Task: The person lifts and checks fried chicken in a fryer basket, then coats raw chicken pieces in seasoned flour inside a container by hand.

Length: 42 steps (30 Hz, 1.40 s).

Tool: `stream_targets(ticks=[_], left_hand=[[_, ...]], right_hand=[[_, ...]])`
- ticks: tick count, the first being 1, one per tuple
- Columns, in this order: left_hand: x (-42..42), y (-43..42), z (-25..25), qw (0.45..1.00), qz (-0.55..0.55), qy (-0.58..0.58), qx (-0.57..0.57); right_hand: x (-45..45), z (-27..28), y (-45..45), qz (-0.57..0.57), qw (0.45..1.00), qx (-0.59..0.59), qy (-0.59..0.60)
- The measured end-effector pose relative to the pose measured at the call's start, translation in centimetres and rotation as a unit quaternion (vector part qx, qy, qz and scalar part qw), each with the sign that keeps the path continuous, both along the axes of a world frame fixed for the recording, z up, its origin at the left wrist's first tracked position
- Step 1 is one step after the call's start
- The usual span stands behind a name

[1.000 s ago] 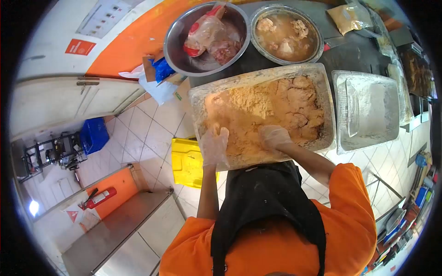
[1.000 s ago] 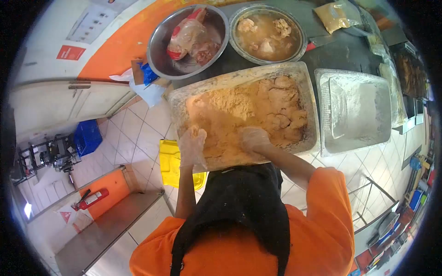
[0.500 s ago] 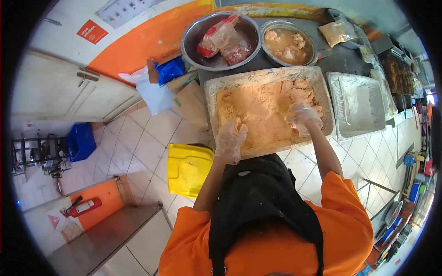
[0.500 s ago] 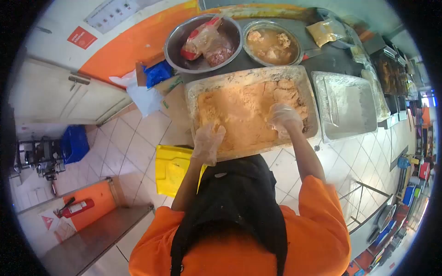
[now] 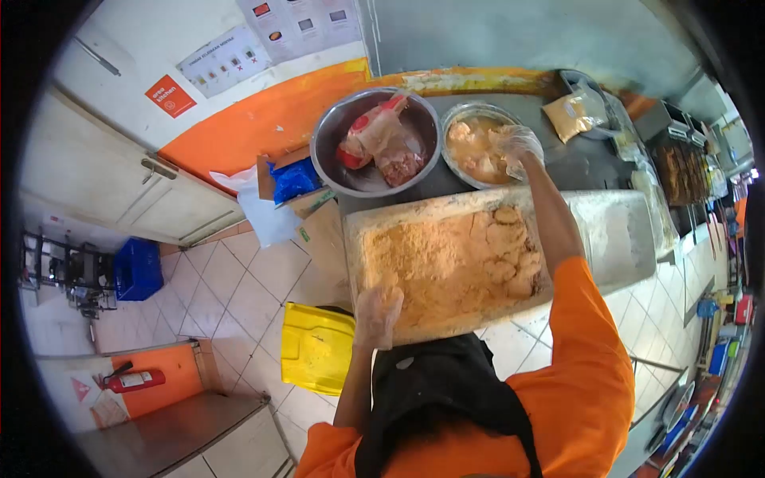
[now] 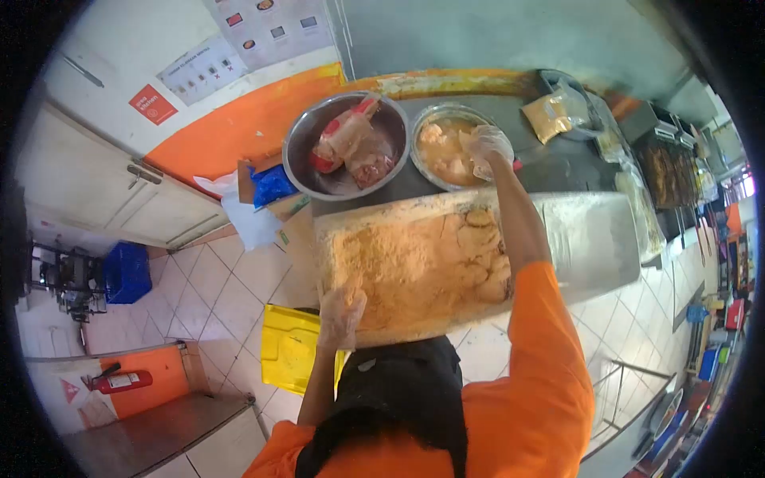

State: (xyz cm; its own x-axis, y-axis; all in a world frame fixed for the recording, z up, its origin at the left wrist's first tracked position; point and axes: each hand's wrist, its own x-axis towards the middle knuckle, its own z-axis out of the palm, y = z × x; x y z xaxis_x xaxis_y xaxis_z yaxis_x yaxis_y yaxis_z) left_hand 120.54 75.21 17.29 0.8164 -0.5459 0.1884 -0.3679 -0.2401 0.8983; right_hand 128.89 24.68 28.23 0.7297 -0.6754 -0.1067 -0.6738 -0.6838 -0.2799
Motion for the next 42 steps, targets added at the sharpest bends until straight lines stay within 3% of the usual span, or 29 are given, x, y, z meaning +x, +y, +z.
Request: stream_targets(ticks=[2, 4, 5, 7, 8, 9, 11, 12, 14, 15, 16, 18, 20, 21, 23, 26, 28, 32, 34, 37, 38, 39, 40, 42], left_hand=[[0.6, -1.0, 3.5, 0.951, -0.014, -0.24, 0.195], [0.4, -2.7, 3.7, 0.982, 0.061, 0.049, 0.175], [0.9, -3.0, 5.2, 0.98, 0.046, -0.091, 0.17], [0.2, -2.2, 4.3, 0.986, 0.038, -0.1, 0.13], [-0.2, -2.4, 5.2, 0.991, 0.046, -0.039, 0.116], [-0.4, -2.9, 6.7, 0.993, 0.055, 0.024, 0.097], [-0.5, -2.3, 4.2, 0.988, 0.069, -0.049, 0.132], [-0.6, -1.7, 2.9, 0.989, 0.06, -0.022, 0.136], [-0.5, -0.7, 1.9, 0.988, 0.042, 0.034, 0.145], [-0.1, -0.7, 2.9, 0.986, 0.028, 0.016, 0.164], [0.6, -1.1, 4.6, 0.984, 0.013, -0.008, 0.18], [1.3, -0.8, 5.1, 0.978, -0.012, -0.084, 0.188], [1.6, 0.3, 3.2, 0.967, -0.032, -0.184, 0.171], [1.8, 0.6, 2.4, 0.964, -0.047, -0.209, 0.157], [2.3, 1.2, 1.5, 0.954, -0.069, -0.26, 0.131], [2.0, 1.8, 1.2, 0.973, -0.046, -0.207, 0.087], [2.1, 2.2, 0.5, 0.992, -0.083, -0.062, 0.066], [1.5, 2.7, -2.0, 0.995, -0.05, 0.084, 0.021], [1.2, 3.0, -5.6, 0.985, -0.019, 0.169, -0.015], [1.4, 3.4, -5.6, 0.959, -0.029, 0.276, -0.053], [1.5, 3.5, -4.3, 0.977, -0.043, 0.203, -0.052], [1.6, 3.7, -3.0, 0.989, -0.051, 0.128, -0.052], [1.5, 4.0, -1.6, 0.996, -0.059, -0.047, -0.036], [1.0, 4.0, -0.9, 0.991, -0.06, -0.095, -0.07]], right_hand=[[3.6, -5.9, -4.6, 0.034, 0.998, -0.051, 0.001], [6.8, -12.7, -9.6, 0.031, 0.995, -0.073, -0.067], [7.1, -10.6, -7.8, 0.041, 0.994, -0.091, -0.033], [5.6, -5.5, -4.7, 0.033, 0.995, 0.039, -0.089], [5.0, -4.9, -3.6, 0.026, 0.988, 0.104, -0.11], [5.2, -8.0, -5.0, 0.022, 0.99, 0.082, -0.112], [2.4, -6.5, -2.3, 0.025, 0.975, 0.121, -0.187], [0.1, -4.3, 0.7, 0.034, 0.959, 0.166, -0.229], [-4.1, -2.9, 6.4, 0.052, 0.918, 0.304, -0.249], [-5.8, -5.2, 7.9, 0.03, 0.883, 0.415, -0.216], [-6.9, -11.1, 9.0, 0.153, 0.919, 0.321, -0.172], [-7.7, -6.5, 16.2, 0.087, 0.93, 0.358, 0.018], [-7.6, -19.6, 17.9, 0.235, 0.949, 0.207, -0.026], [-6.1, -19.7, 21.3, 0.185, 0.964, 0.189, 0.023], [-5.2, -17.3, 26.6, 0.192, 0.975, 0.017, 0.108], [-6.5, -11.3, 29.3, 0.167, 0.957, 0.163, 0.17], [-8.7, -12.8, 30.4, 0.232, 0.946, 0.12, 0.189], [-12.1, -16.0, 29.4, 0.366, 0.9, 0.111, 0.209], [-12.9, -13.6, 27.0, 0.332, 0.891, 0.2, 0.237], [-14.6, -13.6, 26.7, 0.262, 0.885, 0.298, 0.245], [-14.8, -13.7, 26.7, 0.236, 0.885, 0.32, 0.24], [-14.6, -13.5, 27.4, 0.135, 0.877, 0.405, 0.219], [-14.3, -13.4, 28.5, 0.029, 0.854, 0.482, 0.195], [-14.9, -16.4, 29.5, -0.122, 0.777, 0.61, 0.095]])
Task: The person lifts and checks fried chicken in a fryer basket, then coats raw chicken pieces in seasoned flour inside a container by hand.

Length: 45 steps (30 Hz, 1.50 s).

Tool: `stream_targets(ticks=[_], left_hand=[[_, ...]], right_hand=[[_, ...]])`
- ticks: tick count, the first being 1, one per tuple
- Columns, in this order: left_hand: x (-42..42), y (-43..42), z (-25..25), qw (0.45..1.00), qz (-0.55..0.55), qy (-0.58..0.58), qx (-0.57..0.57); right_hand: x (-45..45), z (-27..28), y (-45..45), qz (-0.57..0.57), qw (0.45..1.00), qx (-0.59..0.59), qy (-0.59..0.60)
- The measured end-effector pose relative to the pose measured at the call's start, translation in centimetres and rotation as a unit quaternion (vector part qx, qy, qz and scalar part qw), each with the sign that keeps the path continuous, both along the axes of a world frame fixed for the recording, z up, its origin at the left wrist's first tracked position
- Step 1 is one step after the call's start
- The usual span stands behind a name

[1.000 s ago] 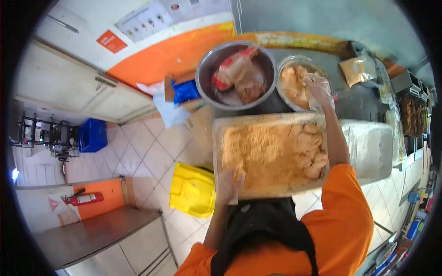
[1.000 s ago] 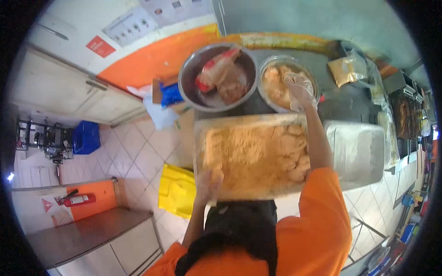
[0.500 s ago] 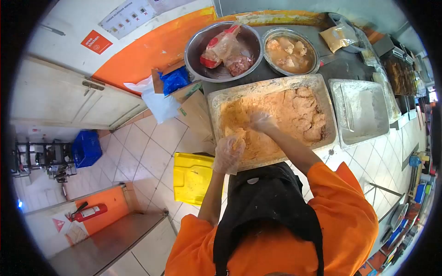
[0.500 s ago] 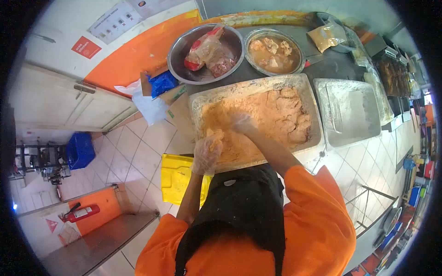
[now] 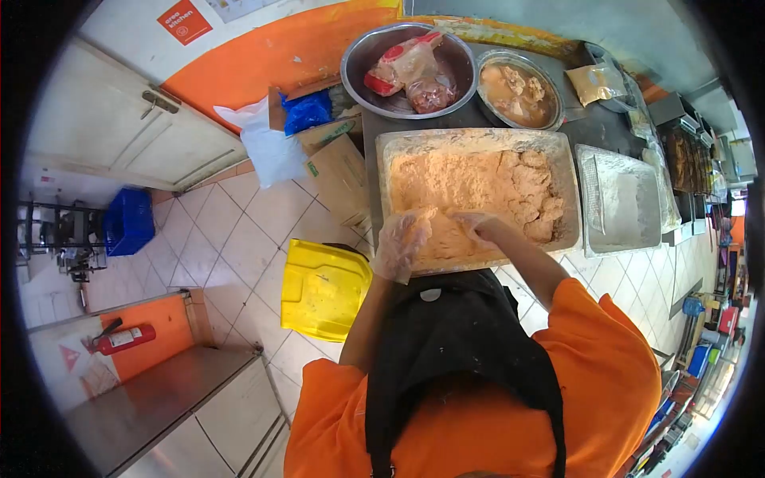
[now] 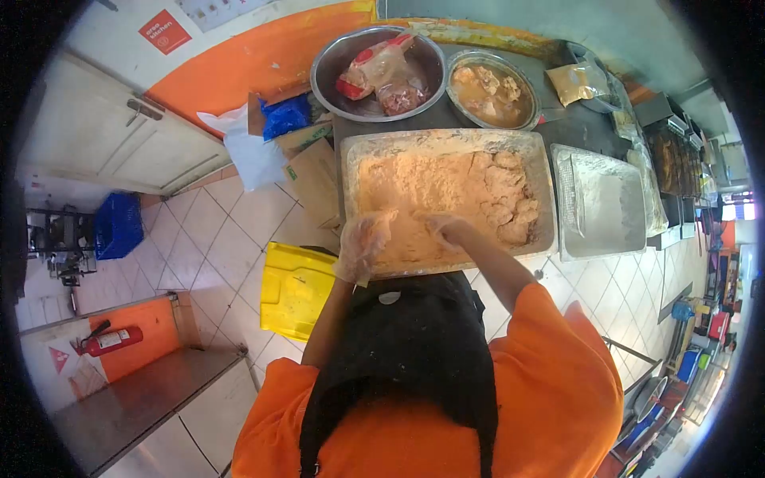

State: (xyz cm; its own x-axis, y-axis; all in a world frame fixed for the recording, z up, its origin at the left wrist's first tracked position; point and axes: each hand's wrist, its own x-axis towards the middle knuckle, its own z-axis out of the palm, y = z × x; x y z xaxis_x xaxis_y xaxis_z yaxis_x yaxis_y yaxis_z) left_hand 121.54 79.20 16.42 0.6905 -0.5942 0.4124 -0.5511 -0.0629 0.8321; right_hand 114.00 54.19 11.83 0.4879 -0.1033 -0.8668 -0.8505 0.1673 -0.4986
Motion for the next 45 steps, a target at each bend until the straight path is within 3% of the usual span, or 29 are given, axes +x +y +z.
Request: stream_targets(ticks=[2, 6, 7, 9, 10, 12, 15, 16, 18, 20, 21, 23, 26, 28, 29, 30, 32, 35, 38, 45], left_hand=[[0.0, -0.6, 0.2, 0.963, -0.011, 0.255, -0.084], [0.9, 0.7, -2.9, 0.997, 0.024, 0.052, 0.051], [0.9, 0.7, -3.8, 0.997, 0.036, 0.033, 0.066], [0.9, 0.6, -4.7, 0.995, 0.05, -0.02, 0.081], [1.0, 0.7, -5.0, 0.994, 0.055, -0.053, 0.081], [1.2, 0.5, -4.6, 0.993, 0.056, -0.068, 0.077], [0.9, 0.7, -4.0, 0.994, 0.047, -0.064, 0.078], [0.8, 0.9, -5.2, 0.991, 0.046, -0.098, 0.079], [1.0, 0.9, -5.8, 0.996, 0.031, -0.037, 0.074], [0.6, 1.0, -5.9, 0.985, 0.007, 0.158, 0.066], [-0.2, 1.0, -5.8, 0.985, 0.026, 0.158, 0.064], [-0.8, 0.9, -4.7, 0.989, 0.058, 0.12, 0.069], [-0.3, 0.2, -2.9, 0.992, 0.078, -0.018, 0.1], [0.3, 0.5, -3.9, 0.989, 0.065, -0.04, 0.126], [0.5, 0.6, -4.5, 0.988, 0.053, -0.03, 0.14], [0.4, 0.2, -3.8, 0.985, 0.062, -0.063, 0.152], [-0.2, -0.6, -0.7, 0.973, 0.082, -0.125, 0.176], [0.0, -1.1, 0.5, 0.971, 0.071, -0.045, 0.226], [0.1, -2.3, 1.9, 0.967, 0.07, -0.014, 0.246], [0.3, -4.6, 4.2, 0.961, 0.113, 0.041, 0.249]], right_hand=[[0.1, -9.2, 0.1, -0.166, 0.977, 0.113, -0.068], [2.5, -8.2, -1.1, -0.17, 0.955, 0.157, -0.185], [3.2, -4.3, -1.7, -0.187, 0.956, 0.122, -0.191], [4.1, -0.5, -3.5, -0.113, 0.973, -0.064, -0.192], [4.4, 0.1, -5.0, -0.017, 0.96, -0.214, -0.179], [4.5, 3.0, -6.0, 0.117, 0.898, -0.398, -0.145], [2.2, 6.3, -5.0, 0.324, 0.812, -0.477, -0.096], [0.9, 4.9, -5.3, 0.45, 0.754, -0.473, -0.075], [-2.3, -0.2, -6.5, 0.509, 0.702, -0.479, -0.134], [-5.2, -7.7, -9.2, 0.391, 0.712, -0.504, -0.294], [-4.8, -6.7, -10.0, 0.383, 0.724, -0.51, -0.264], [-2.6, -2.3, -10.4, 0.362, 0.747, -0.517, -0.209], [0.2, 8.5, -13.6, 0.155, 0.841, -0.471, -0.216], [3.7, 11.0, -18.8, 0.132, 0.806, -0.561, -0.134], [5.4, 14.3, -20.8, 0.105, 0.799, -0.567, -0.172], [7.2, 16.9, -23.0, 0.078, 0.79, -0.571, -0.209], [10.6, 17.1, -29.2, 0.042, 0.793, -0.591, -0.143], [14.9, 11.6, -38.7, 0.086, 0.709, -0.697, -0.06], [17.0, 8.2, -43.0, 0.193, 0.674, -0.713, 0.0], [19.8, 4.3, -44.0, 0.178, 0.657, -0.731, 0.045]])
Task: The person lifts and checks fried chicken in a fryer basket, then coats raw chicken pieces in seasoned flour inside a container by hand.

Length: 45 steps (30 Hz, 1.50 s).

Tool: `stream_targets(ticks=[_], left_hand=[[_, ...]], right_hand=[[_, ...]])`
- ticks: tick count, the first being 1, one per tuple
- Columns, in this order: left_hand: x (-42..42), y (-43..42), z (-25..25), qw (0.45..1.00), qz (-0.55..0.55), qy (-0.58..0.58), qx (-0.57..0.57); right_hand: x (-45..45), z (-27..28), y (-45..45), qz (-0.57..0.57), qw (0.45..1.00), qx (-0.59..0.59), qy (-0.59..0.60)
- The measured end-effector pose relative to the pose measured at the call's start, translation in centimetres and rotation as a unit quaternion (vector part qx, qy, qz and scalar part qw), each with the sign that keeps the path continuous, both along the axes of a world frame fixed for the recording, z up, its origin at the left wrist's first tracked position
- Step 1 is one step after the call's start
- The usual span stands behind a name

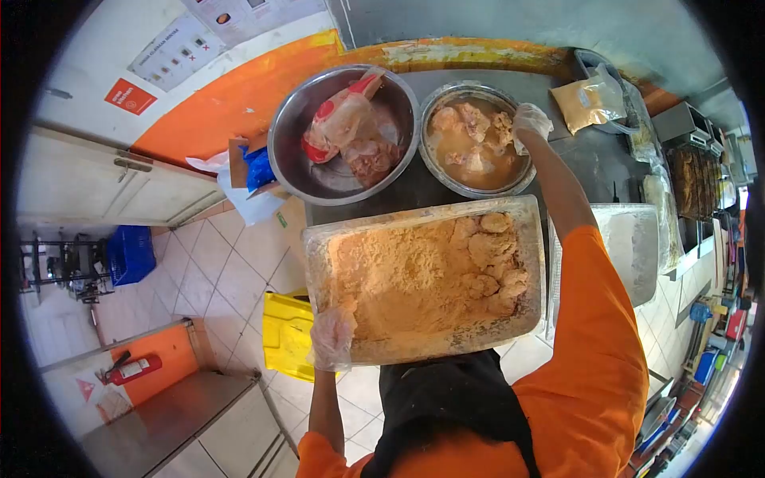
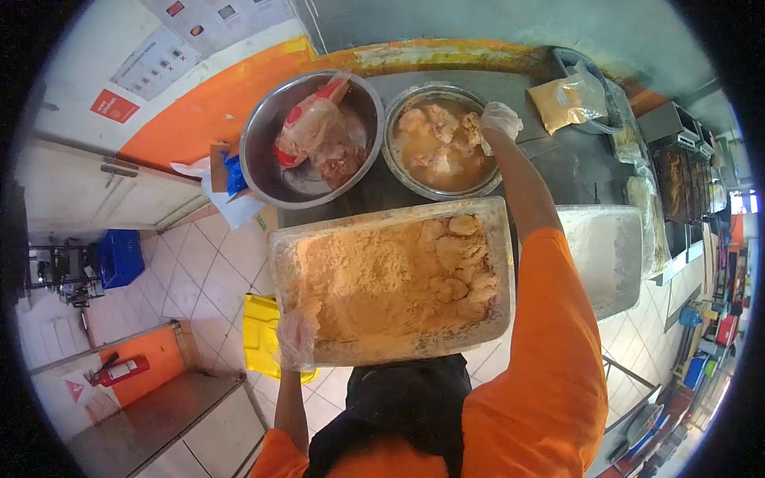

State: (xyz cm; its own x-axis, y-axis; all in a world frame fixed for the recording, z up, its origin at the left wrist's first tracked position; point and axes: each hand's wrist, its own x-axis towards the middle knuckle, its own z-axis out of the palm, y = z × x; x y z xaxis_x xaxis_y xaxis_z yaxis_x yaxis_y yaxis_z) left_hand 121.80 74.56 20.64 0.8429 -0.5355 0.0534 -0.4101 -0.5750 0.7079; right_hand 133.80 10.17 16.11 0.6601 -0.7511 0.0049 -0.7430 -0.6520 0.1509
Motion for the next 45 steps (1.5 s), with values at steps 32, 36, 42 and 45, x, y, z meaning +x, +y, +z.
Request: stream_targets(ticks=[32, 36, 42, 45], left_hand=[[-0.3, 0.4, -1.0, 0.999, 0.019, 0.013, -0.026], [-0.4, 0.4, -0.8, 0.999, 0.018, -0.035, -0.015], [-0.5, 0.7, 0.4, 0.999, -0.008, -0.012, -0.03], [-0.4, 0.9, 0.5, 0.998, -0.012, -0.032, -0.06]], right_hand=[[-3.3, 9.1, -3.0, 0.194, 0.953, 0.145, 0.18], [-4.8, 4.4, -6.2, 0.316, 0.921, 0.105, 0.205], [-8.0, 6.3, -2.8, 0.453, 0.891, 0.005, 0.033], [-10.4, 2.5, -4.0, 0.331, 0.898, 0.257, -0.134]])
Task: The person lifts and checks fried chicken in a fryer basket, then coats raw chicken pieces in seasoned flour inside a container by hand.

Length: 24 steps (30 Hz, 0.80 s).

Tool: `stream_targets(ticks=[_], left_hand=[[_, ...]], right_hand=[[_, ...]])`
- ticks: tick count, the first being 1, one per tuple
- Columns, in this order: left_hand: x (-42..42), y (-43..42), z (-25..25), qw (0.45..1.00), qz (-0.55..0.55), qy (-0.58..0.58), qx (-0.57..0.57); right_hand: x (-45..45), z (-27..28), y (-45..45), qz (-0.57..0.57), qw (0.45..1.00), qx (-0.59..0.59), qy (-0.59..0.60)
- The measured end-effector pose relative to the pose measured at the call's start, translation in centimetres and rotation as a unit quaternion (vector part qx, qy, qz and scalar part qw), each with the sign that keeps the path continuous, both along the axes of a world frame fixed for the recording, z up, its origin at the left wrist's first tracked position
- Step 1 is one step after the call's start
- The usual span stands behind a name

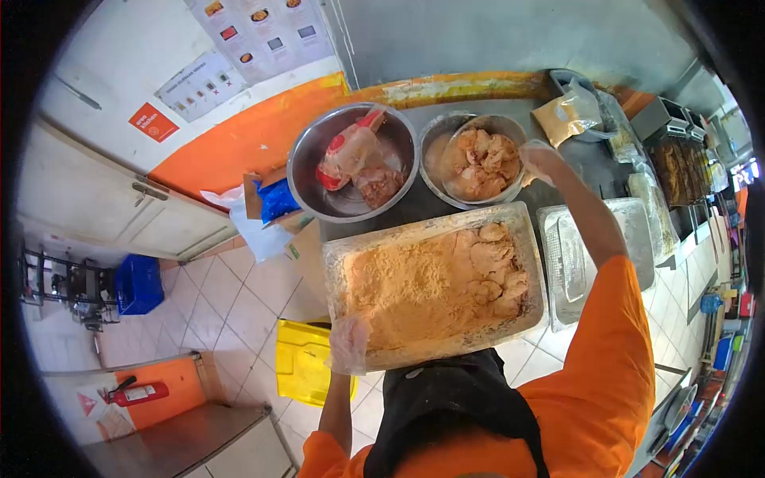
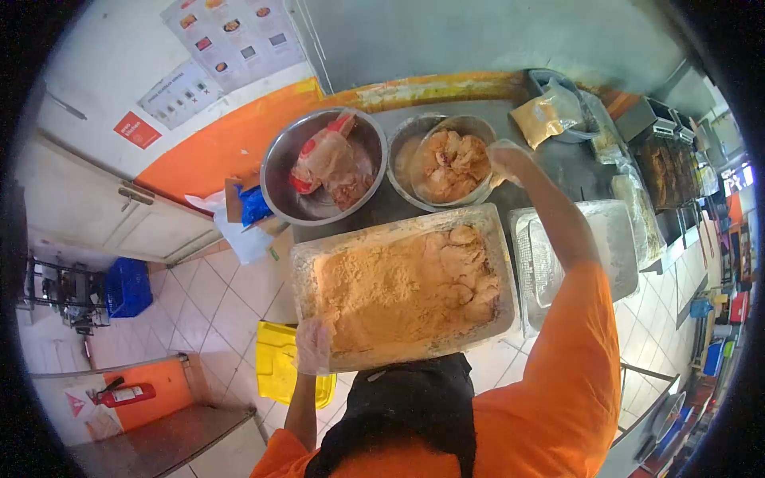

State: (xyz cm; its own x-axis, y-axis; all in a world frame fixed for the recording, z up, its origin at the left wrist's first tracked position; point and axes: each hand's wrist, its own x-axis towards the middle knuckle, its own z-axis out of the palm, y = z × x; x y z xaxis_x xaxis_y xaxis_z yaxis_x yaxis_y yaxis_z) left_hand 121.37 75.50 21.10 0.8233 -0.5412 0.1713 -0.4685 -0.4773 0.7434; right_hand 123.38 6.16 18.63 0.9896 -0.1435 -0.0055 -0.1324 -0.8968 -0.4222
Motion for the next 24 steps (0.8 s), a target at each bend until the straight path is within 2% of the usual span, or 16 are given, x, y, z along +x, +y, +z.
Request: stream_targets(ticks=[1, 2, 4, 6, 9, 12, 14, 17, 19, 20, 21, 22, 24], left_hand=[[0.1, 0.6, -1.6, 1.0, -0.003, -0.014, -0.004], [0.1, 0.9, -2.0, 1.0, -0.005, -0.027, -0.008], [0.0, 1.1, -2.1, 0.999, -0.005, -0.008, -0.034], [0.1, 1.2, -2.3, 0.999, -0.005, -0.009, -0.043], [0.3, 2.1, -4.0, 0.999, -0.009, -0.028, -0.036], [0.1, 2.7, -5.5, 0.998, -0.025, -0.04, -0.04], [0.4, 3.0, -6.4, 0.995, -0.034, -0.096, -0.024], [0.0, 3.1, -7.4, 0.997, -0.006, -0.079, -0.008], [-1.5, 2.4, -4.3, 0.998, -0.017, -0.047, -0.022], [-1.1, 2.3, -3.1, 0.998, -0.013, -0.043, -0.032], [-1.1, 2.1, -4.9, 0.993, 0.034, 0.055, -0.094], [-0.1, 2.5, -6.3, 0.998, 0.011, 0.01, -0.063], [0.5, 2.9, -5.1, 0.997, -0.036, -0.062, 0.011]], right_hand=[[-0.9, -0.1, 0.5, -0.051, 0.99, 0.129, -0.022], [-2.4, 0.3, 2.1, -0.114, 0.946, 0.299, -0.041], [-5.0, 1.3, 5.5, -0.214, 0.834, 0.502, -0.082], [-5.7, 3.7, 10.1, -0.292, 0.748, 0.581, -0.131], [-4.9, 5.0, 12.5, -0.438, 0.665, 0.589, -0.14], [-6.6, 8.2, 15.9, -0.467, 0.625, 0.596, -0.192], [-6.2, 7.7, 18.5, -0.517, 0.555, 0.61, -0.229], [-2.0, 8.3, 22.9, -0.329, 0.643, 0.633, -0.278], [-6.0, 6.7, 25.0, -0.313, 0.626, 0.659, -0.278], [-6.7, 6.6, 25.6, -0.331, 0.585, 0.688, -0.275], [-6.2, 7.0, 26.0, -0.338, 0.546, 0.717, -0.271], [-4.5, 7.8, 25.9, -0.336, 0.51, 0.746, -0.266], [-2.8, 8.6, 26.0, -0.347, 0.433, 0.795, -0.244]])
